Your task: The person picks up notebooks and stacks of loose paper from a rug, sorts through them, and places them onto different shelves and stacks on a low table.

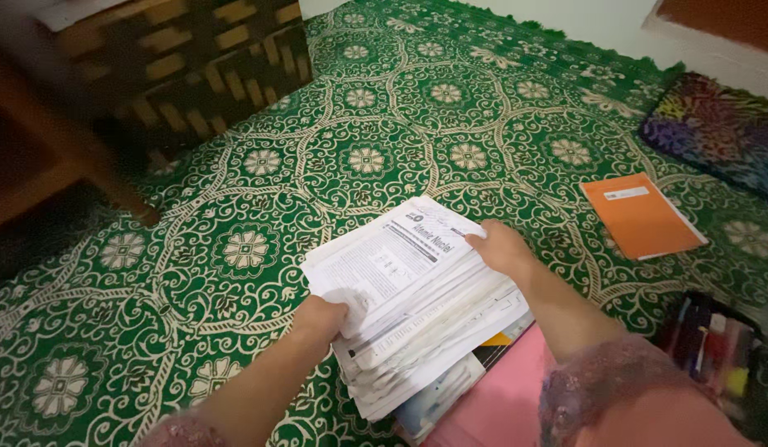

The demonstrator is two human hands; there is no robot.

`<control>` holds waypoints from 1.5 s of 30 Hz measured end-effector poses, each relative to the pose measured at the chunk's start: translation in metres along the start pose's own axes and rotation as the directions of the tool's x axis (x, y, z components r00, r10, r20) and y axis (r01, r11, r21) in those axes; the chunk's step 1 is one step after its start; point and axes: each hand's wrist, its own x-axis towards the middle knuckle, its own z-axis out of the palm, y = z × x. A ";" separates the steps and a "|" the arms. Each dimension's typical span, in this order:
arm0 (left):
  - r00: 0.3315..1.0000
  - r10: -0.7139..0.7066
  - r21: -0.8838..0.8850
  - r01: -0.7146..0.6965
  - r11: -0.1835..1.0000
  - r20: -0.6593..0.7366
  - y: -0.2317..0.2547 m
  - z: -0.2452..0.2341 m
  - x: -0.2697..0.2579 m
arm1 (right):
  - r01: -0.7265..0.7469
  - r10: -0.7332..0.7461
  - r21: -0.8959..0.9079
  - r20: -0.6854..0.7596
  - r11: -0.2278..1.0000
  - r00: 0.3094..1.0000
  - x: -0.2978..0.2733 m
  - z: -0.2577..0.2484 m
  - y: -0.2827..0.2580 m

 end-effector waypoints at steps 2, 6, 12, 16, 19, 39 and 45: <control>1.000 0.026 0.033 -0.026 0.999 -0.006 -0.002 0.000 0.001 | -0.022 0.022 -0.037 -0.007 0.999 1.000 0.004 0.006 0.006; 0.999 -0.027 -0.045 0.027 0.999 0.018 -0.002 -0.002 -0.003 | 0.012 -0.018 -0.032 -0.167 0.999 0.986 0.007 0.011 0.005; 0.996 -0.076 -0.141 0.082 0.987 0.050 0.000 -0.012 -0.013 | 0.023 -0.050 -0.156 -0.171 0.988 0.984 -0.005 -0.006 -0.023; 0.995 -0.085 -0.114 0.091 0.989 0.054 -0.019 -0.015 0.004 | -0.074 0.066 -0.232 -0.041 0.970 0.997 -0.020 -0.014 -0.040; 0.999 0.004 0.205 0.007 0.979 -0.053 -0.028 -0.019 0.022 | -0.057 0.059 -0.274 -0.003 0.960 0.998 -0.026 -0.014 -0.039; 0.904 -0.154 -0.372 0.313 0.874 0.399 -0.045 -0.044 0.020 | -0.080 0.106 -0.258 0.088 0.963 0.991 -0.025 -0.013 -0.040; 0.875 -0.100 -0.437 0.333 0.835 0.474 -0.054 -0.043 0.015 | -0.157 0.174 -0.214 0.066 0.964 0.982 -0.027 -0.016 -0.047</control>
